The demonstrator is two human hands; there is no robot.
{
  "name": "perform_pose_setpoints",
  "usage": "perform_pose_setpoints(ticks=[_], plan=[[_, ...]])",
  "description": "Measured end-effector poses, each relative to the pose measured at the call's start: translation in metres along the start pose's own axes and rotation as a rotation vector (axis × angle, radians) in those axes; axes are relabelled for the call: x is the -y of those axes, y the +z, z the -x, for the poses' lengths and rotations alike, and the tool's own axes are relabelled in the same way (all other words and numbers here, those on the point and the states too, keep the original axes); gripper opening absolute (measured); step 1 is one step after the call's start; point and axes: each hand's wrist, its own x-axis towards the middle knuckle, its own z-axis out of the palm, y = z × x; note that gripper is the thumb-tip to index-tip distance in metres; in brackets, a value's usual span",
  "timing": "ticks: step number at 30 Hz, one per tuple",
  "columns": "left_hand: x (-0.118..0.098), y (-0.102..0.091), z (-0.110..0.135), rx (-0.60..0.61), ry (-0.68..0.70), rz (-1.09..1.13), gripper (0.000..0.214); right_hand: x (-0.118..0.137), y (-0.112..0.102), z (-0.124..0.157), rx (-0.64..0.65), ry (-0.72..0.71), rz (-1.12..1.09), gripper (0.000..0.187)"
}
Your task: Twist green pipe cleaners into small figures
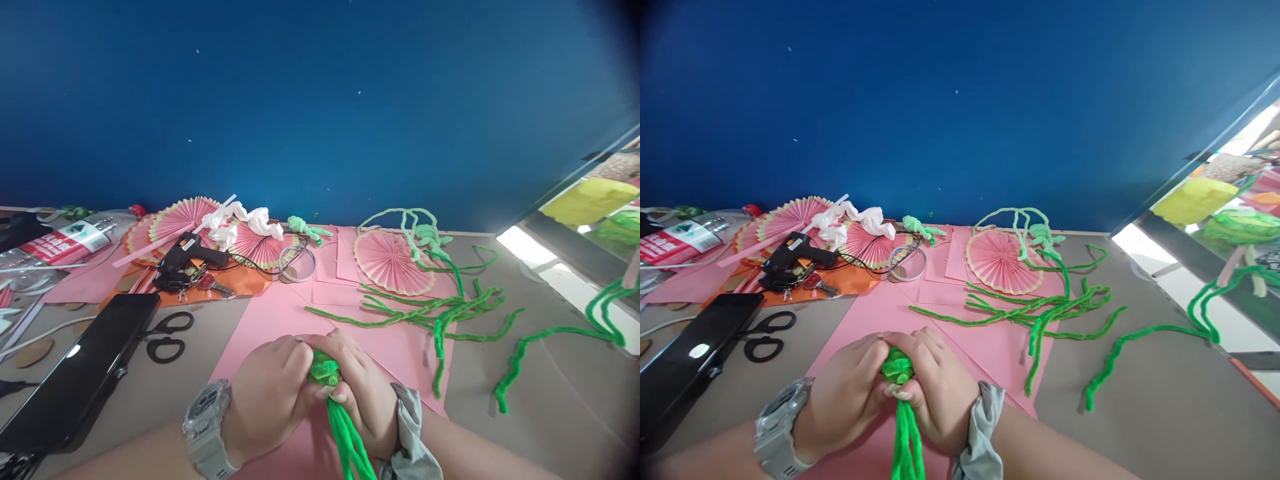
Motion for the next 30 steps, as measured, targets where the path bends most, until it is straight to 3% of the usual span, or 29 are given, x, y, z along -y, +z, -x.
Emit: perform_pose_setpoints(ticks=[5,12,17,23,27,30], plan=[[-0.002,0.003,0.002,0.036,-0.061,0.038,0.030,0.001,0.000,-0.002,0.006,-0.008,0.000,0.048],[-0.007,-0.001,0.001,0.134,-0.263,0.719,0.034,-0.009,-0.005,-0.002,-0.011,-0.041,0.088,0.045],[-0.006,-0.002,-0.002,0.155,-0.484,0.942,0.036,-0.010,-0.009,-0.002,0.013,-0.012,0.178,0.047],[-0.004,-0.002,-0.007,0.193,-0.528,1.211,0.041,-0.011,-0.012,-0.005,0.028,0.023,0.008,0.047],[-0.003,-0.004,-0.009,0.171,-0.589,1.213,0.042,-0.011,-0.010,-0.004,0.014,0.029,0.062,0.059],[-0.003,-0.005,-0.010,0.176,-0.614,1.144,0.038,-0.011,-0.007,-0.005,0.030,0.063,0.107,0.057]])
